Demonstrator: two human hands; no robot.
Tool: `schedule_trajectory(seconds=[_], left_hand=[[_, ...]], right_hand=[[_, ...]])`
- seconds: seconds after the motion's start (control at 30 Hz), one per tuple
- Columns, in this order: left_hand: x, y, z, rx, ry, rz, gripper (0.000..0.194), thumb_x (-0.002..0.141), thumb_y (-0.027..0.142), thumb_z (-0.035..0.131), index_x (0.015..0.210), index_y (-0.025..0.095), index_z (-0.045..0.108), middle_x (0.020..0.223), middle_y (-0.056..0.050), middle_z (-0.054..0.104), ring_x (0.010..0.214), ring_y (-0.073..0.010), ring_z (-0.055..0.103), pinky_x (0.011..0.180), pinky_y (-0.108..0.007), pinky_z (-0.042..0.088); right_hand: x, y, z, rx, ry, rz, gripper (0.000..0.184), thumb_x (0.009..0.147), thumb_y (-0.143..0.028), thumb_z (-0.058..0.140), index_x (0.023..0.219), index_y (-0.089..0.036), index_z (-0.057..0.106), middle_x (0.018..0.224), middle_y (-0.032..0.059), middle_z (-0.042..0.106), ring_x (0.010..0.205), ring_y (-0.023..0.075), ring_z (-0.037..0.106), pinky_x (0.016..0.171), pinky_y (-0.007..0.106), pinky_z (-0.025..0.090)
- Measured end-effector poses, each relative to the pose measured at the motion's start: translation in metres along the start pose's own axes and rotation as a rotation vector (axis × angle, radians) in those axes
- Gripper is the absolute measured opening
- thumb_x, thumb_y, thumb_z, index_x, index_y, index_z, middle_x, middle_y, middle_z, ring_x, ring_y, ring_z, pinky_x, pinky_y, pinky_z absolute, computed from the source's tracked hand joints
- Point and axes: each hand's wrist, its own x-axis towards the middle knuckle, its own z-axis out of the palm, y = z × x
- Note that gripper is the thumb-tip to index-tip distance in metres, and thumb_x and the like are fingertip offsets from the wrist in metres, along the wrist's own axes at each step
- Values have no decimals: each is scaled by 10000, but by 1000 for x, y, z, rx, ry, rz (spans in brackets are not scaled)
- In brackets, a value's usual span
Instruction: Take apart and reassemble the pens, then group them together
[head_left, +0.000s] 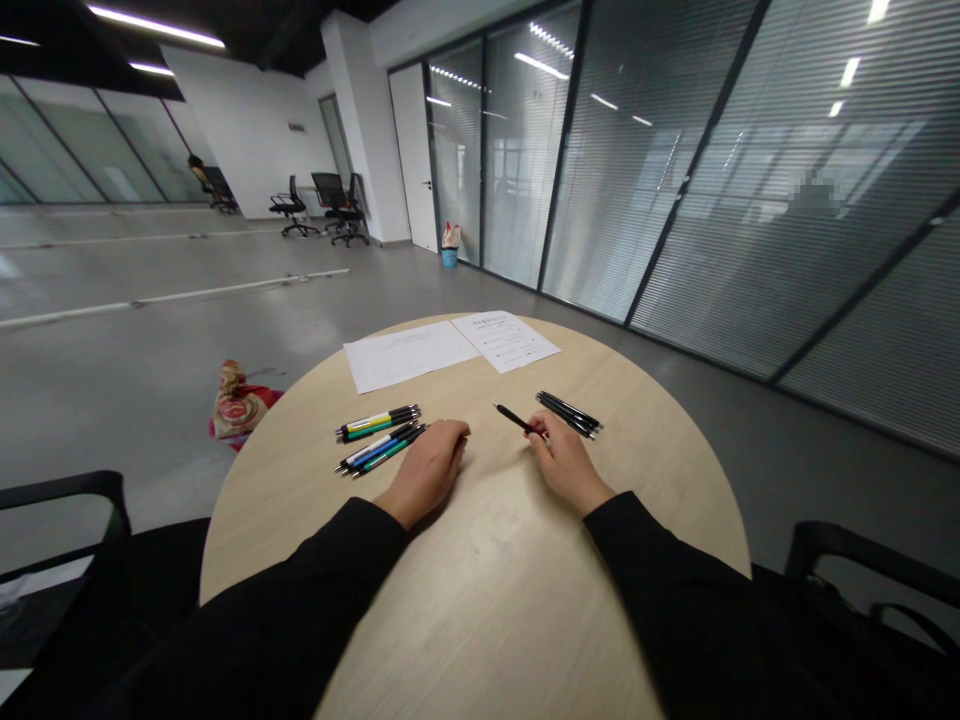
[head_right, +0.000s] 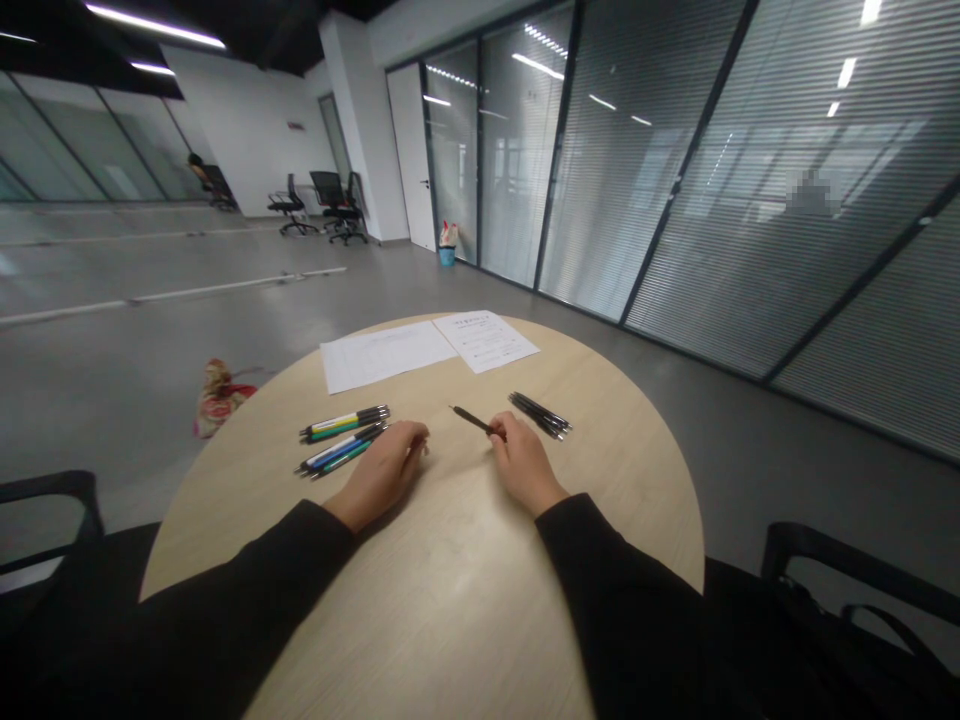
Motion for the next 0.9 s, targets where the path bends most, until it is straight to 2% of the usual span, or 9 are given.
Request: schedule_trajectory(seconds=[0.13, 0.3, 0.9], left_hand=[[0, -3, 1, -71, 62, -55, 137, 987, 208, 427, 1054, 184, 544, 973, -77, 636, 878, -205, 600, 820, -351, 502], [0, -5, 1, -105, 70, -103, 136, 987, 257, 468, 1061, 186, 558, 972, -67, 662, 873, -201, 632, 812, -354, 521], [0, -2, -2, -91, 62, -48, 144, 976, 220, 475, 1029, 176, 602, 989, -79, 692, 895, -199, 645, 833, -347, 532]], right_hand=[[0, 1, 0, -62, -8, -27, 143, 900, -133, 484, 998, -200, 565, 953, 76, 655, 912, 233, 597, 843, 361, 464], [-1, -1, -2, -147, -43, -48, 142, 911, -115, 490, 985, -200, 577, 951, 79, 660, 922, 240, 585, 845, 362, 452], [0, -7, -3, -260, -83, -81, 133, 919, -97, 493, 947, -198, 575, 924, 83, 658, 900, 250, 566, 830, 367, 438]])
